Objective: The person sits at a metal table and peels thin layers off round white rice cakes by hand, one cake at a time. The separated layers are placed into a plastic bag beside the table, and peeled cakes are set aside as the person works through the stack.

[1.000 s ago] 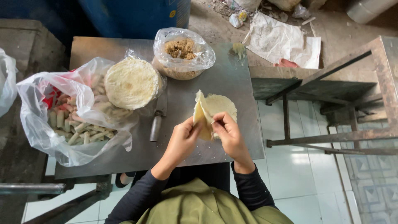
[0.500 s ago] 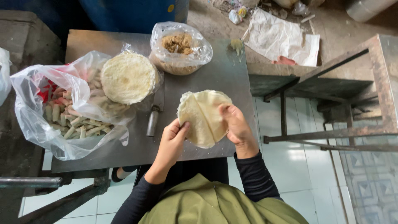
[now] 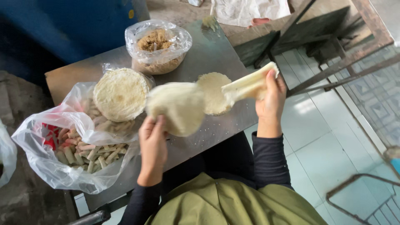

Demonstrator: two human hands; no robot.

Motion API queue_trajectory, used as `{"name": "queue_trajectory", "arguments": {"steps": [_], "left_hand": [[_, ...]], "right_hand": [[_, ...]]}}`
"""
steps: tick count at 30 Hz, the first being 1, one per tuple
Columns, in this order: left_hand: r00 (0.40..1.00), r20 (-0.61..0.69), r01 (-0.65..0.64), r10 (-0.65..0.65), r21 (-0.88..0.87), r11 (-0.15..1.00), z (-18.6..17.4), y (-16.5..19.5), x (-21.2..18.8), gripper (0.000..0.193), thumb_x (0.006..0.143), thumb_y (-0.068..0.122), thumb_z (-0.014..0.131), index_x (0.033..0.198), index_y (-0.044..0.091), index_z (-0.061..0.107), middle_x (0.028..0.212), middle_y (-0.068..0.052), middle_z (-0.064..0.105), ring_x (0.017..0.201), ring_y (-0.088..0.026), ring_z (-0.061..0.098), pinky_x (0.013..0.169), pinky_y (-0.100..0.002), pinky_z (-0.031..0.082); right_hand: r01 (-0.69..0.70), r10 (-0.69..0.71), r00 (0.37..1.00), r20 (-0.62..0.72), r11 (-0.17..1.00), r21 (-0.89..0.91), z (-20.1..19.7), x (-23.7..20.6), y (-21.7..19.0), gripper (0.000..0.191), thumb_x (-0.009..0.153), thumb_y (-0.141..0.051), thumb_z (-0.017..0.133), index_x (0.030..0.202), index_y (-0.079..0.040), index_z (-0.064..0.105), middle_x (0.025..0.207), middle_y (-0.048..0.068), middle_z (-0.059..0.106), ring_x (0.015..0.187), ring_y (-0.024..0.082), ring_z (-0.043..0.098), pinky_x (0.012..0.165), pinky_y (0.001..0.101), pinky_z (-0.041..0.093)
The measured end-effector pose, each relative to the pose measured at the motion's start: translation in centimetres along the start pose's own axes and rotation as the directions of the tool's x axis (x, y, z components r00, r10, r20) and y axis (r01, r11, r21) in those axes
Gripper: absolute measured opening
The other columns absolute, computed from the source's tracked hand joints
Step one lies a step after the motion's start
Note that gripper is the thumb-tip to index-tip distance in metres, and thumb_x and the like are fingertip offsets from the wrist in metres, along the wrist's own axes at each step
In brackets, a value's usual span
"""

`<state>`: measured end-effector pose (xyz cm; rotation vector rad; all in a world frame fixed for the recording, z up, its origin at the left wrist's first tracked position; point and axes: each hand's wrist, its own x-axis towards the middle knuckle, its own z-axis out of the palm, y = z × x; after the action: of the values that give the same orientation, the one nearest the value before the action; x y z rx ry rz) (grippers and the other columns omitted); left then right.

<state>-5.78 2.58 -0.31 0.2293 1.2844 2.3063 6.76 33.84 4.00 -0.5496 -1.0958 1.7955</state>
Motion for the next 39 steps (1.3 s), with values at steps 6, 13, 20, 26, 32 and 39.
{"name": "queue_trajectory", "arguments": {"steps": [6, 13, 20, 26, 32, 39], "left_hand": [[0.984, -0.122, -0.130, 0.129, -0.003, 0.991, -3.2, 2.1, -1.0, 0.026, 0.109, 0.014, 0.058, 0.131, 0.001, 0.064, 0.106, 0.001, 0.066, 0.095, -0.007, 0.062, 0.090, -0.029, 0.055], [0.976, -0.179, -0.114, 0.122, 0.056, 0.992, -1.8, 0.4, -2.1, 0.027, 0.109, 0.015, 0.056, 0.130, 0.001, 0.064, 0.103, 0.003, 0.066, 0.091, -0.004, 0.060, 0.082, -0.026, 0.053], [0.984, -0.157, -0.076, 0.087, 0.078, 0.994, -0.5, -0.8, -1.3, 0.029, 0.108, 0.014, 0.055, 0.132, 0.002, 0.065, 0.105, 0.001, 0.069, 0.088, -0.005, 0.061, 0.075, -0.025, 0.051], [0.989, -0.120, -0.072, 0.083, 0.093, 0.993, 0.7, -1.7, -0.8, 0.031, 0.106, 0.012, 0.054, 0.134, 0.001, 0.063, 0.111, -0.001, 0.070, 0.096, -0.006, 0.064, 0.083, -0.025, 0.055], [0.997, -0.047, -0.054, 0.059, 0.107, 0.993, 1.2, -3.0, -0.8, 0.028, 0.108, 0.011, 0.055, 0.130, -0.002, 0.066, 0.107, -0.003, 0.072, 0.093, -0.008, 0.065, 0.081, -0.026, 0.054], [0.979, 0.108, 0.187, -0.172, -0.150, 0.971, 3.7, -3.6, -0.6, 0.038, 0.108, 0.023, 0.049, 0.138, 0.000, 0.057, 0.121, -0.006, 0.068, 0.106, -0.015, 0.066, 0.093, -0.033, 0.055]], "right_hand": [[0.211, -0.048, 0.955, 0.294, 0.803, -0.557, 2.6, 0.8, 0.2, 0.022, 0.106, -0.024, 0.067, 0.105, -0.002, 0.073, 0.084, -0.006, 0.062, 0.073, 0.002, 0.049, 0.065, 0.0205, 0.041], [0.140, 0.216, 0.819, 0.531, 0.822, -0.552, 4.6, 2.8, 3.5, 0.020, 0.104, -0.020, 0.068, 0.102, -0.001, 0.072, 0.081, -0.006, 0.063, 0.073, 0.000, 0.051, 0.065, 0.0205, 0.043], [0.597, 0.061, 0.773, 0.632, 0.267, -0.756, 2.8, 3.6, 7.2, 0.018, 0.096, -0.020, 0.072, 0.100, -0.003, 0.071, 0.087, 0.014, 0.071, 0.068, 0.028, 0.067, 0.061, 0.0380, 0.050], [0.677, -0.050, 0.727, 0.685, 0.221, -0.702, 1.9, 3.6, 8.5, 0.016, 0.098, -0.022, 0.070, 0.097, -0.006, 0.069, 0.089, 0.012, 0.071, 0.076, 0.034, 0.068, 0.064, 0.0431, 0.051], [0.659, -0.035, 0.750, 0.660, 0.109, -0.744, 3.0, 3.0, 7.6, 0.019, 0.097, -0.026, 0.072, 0.106, -0.010, 0.068, 0.099, 0.009, 0.067, 0.083, 0.033, 0.068, 0.067, 0.0430, 0.052], [0.576, 0.074, 0.558, 0.826, 0.682, -0.451, 5.7, -5.0, 1.1, 0.045, 0.082, -0.019, 0.084, 0.119, -0.007, 0.061, 0.105, 0.006, 0.057, 0.092, 0.019, 0.056, 0.078, 0.0334, 0.050]]}}
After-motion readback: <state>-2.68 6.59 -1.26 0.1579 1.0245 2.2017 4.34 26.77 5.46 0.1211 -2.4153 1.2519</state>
